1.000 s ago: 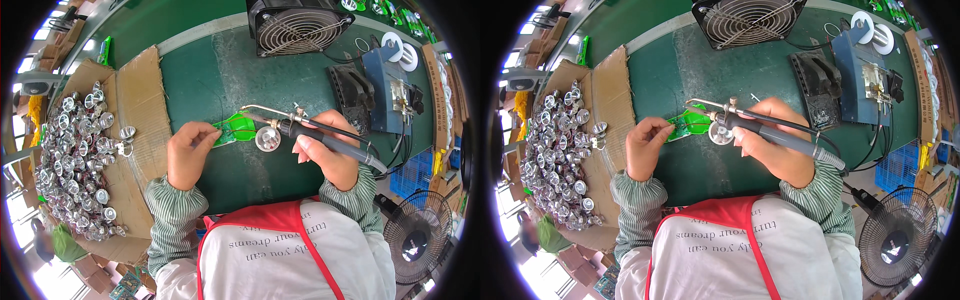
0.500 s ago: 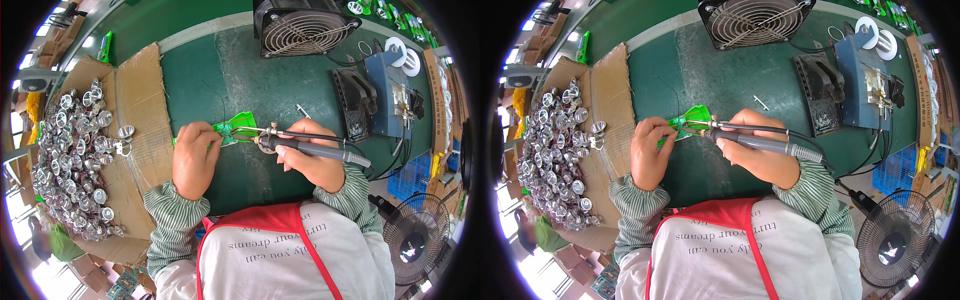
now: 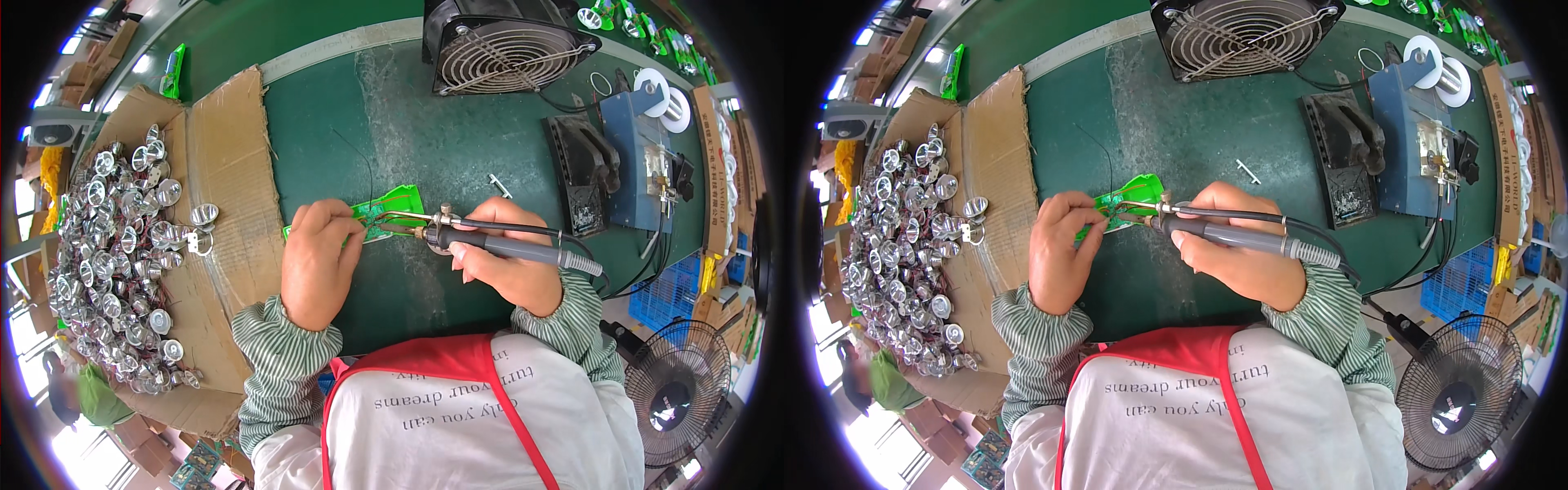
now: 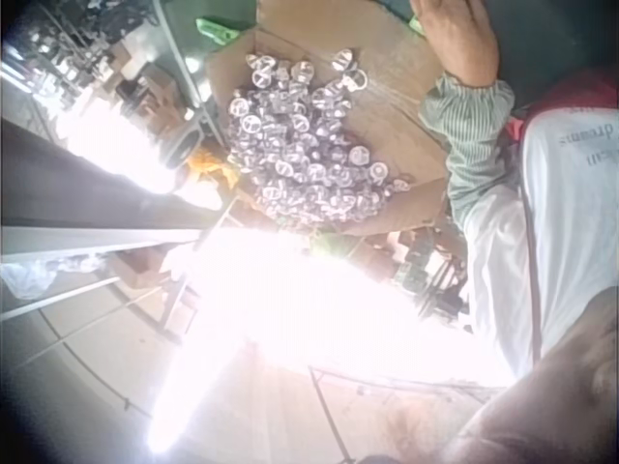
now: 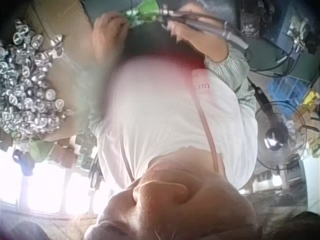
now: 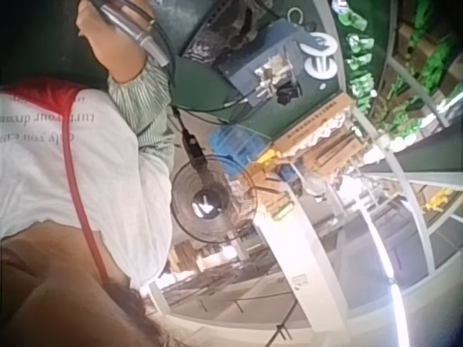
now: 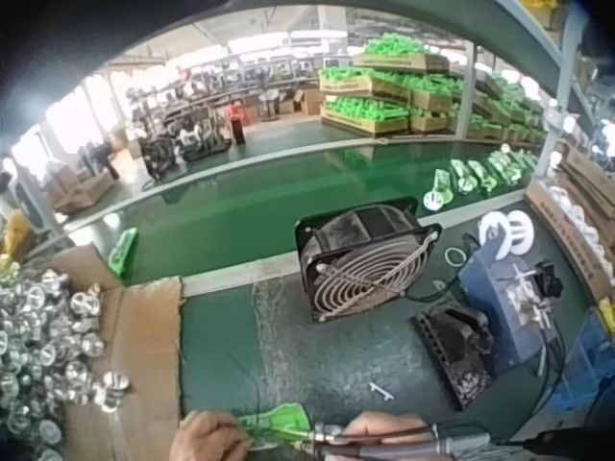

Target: Soldering wires and components onto a circuit board and assembling light fixture housings.

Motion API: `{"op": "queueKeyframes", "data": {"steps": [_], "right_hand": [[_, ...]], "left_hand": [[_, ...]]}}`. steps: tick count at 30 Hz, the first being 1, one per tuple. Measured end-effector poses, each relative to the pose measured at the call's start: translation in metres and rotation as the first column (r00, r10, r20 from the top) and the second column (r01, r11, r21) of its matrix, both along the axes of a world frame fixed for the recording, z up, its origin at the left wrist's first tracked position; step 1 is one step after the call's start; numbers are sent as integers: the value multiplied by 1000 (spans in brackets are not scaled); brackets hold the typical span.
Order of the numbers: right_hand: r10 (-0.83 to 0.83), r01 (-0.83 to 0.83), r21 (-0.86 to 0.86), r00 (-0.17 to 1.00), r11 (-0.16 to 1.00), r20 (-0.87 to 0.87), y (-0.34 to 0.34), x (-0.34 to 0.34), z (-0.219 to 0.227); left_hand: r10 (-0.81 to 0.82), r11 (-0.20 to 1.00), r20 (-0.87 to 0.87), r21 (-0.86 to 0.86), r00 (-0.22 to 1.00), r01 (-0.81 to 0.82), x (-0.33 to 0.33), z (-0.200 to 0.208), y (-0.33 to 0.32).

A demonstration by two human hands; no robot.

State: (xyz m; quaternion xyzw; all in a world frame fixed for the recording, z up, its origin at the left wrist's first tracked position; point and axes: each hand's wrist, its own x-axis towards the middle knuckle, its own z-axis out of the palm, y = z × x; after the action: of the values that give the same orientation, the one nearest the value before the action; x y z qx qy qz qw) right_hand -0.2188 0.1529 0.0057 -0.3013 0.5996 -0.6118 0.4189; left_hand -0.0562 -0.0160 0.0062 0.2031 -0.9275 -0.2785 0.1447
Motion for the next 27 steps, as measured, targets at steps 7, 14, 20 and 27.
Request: {"op": "queueKeyframes", "data": {"steps": [7, 14, 20, 27], "right_hand": [[50, -51, -4, 996, 999, -76, 0, -1, 4], [-55, 57, -38, 998, 998, 41, 4, -3, 15], [-7, 8, -17, 999, 1000, 36, 3, -2, 8], [19, -18, -22, 1000, 1000, 22, 0, 0, 2]], "left_hand": [[-3, 1000, 10, -9, 1000, 3, 0, 1, 0], [-8, 1000, 13, -13, 1000, 8, 1, 1, -2], [-6, 1000, 15, -13, 1000, 6, 0, 2, 0], [5, 1000, 8, -13, 1000, -4, 0, 0, 0]]}}
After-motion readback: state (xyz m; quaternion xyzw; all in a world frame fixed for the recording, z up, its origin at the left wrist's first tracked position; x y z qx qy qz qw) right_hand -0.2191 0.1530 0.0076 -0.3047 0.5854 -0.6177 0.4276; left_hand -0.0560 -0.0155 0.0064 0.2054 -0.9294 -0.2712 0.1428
